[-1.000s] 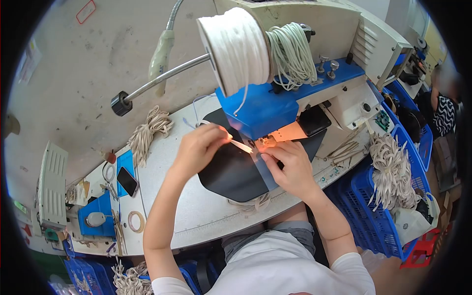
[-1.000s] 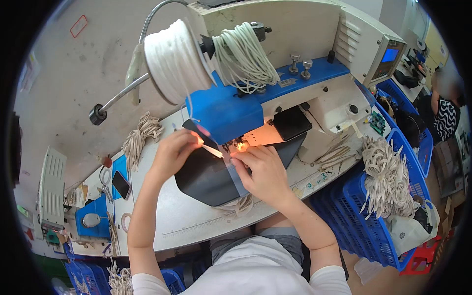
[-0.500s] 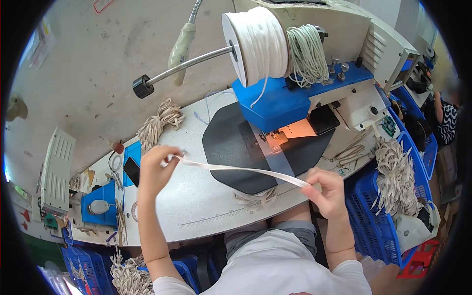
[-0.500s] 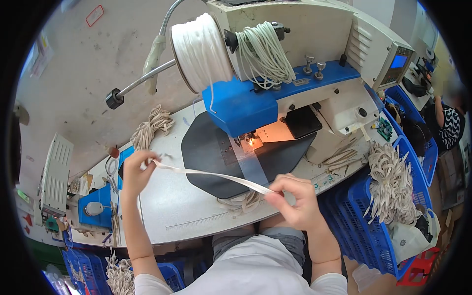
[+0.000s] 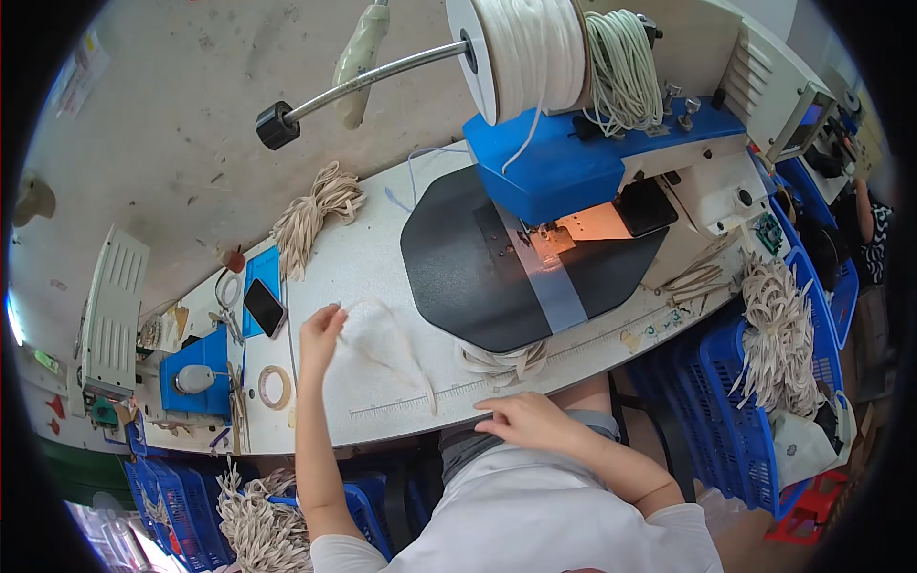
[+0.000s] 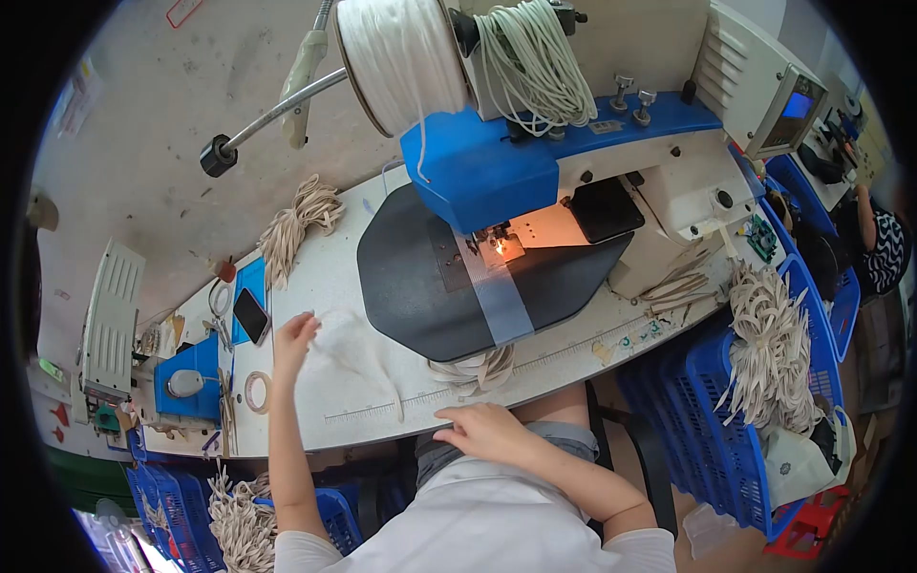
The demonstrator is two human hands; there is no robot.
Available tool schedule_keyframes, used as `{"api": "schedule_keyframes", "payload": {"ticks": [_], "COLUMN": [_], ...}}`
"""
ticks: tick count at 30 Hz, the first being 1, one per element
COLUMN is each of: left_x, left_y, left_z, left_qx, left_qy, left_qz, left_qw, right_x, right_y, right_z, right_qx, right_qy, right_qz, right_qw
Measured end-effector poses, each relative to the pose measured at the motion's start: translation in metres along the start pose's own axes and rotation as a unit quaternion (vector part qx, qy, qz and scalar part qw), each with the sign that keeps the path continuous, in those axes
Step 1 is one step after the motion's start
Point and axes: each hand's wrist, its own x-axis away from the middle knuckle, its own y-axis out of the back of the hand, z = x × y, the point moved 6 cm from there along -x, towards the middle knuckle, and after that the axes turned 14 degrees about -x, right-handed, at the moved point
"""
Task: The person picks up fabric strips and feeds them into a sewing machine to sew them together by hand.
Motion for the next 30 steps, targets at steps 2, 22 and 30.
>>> {"api": "schedule_keyframes", "payload": {"ticks": [2, 22, 30], "left_x": [0.012, 0.125, 0.131], "left_y": [-0.018, -0.051, 0.015], "left_z": [-0.019, -0.209, -0.208], "left_qx": [-0.242, -0.042, -0.07], "left_qy": [-0.199, -0.433, -0.425], "left_qz": [-0.168, -0.038, -0.184], "left_qw": [0.935, 0.9, 0.884], "right_x": [0.006, 0.038, 0.116], "right_y": [0.018, 0.05, 0.109], "right_z": [0.004, 0.063, 0.119], "right_qx": [0.002, 0.177, 0.253], "right_qy": [0.042, 0.296, 0.292], "right_qz": [-0.087, -0.252, -0.314], "right_qw": [0.995, 0.904, 0.867]}}
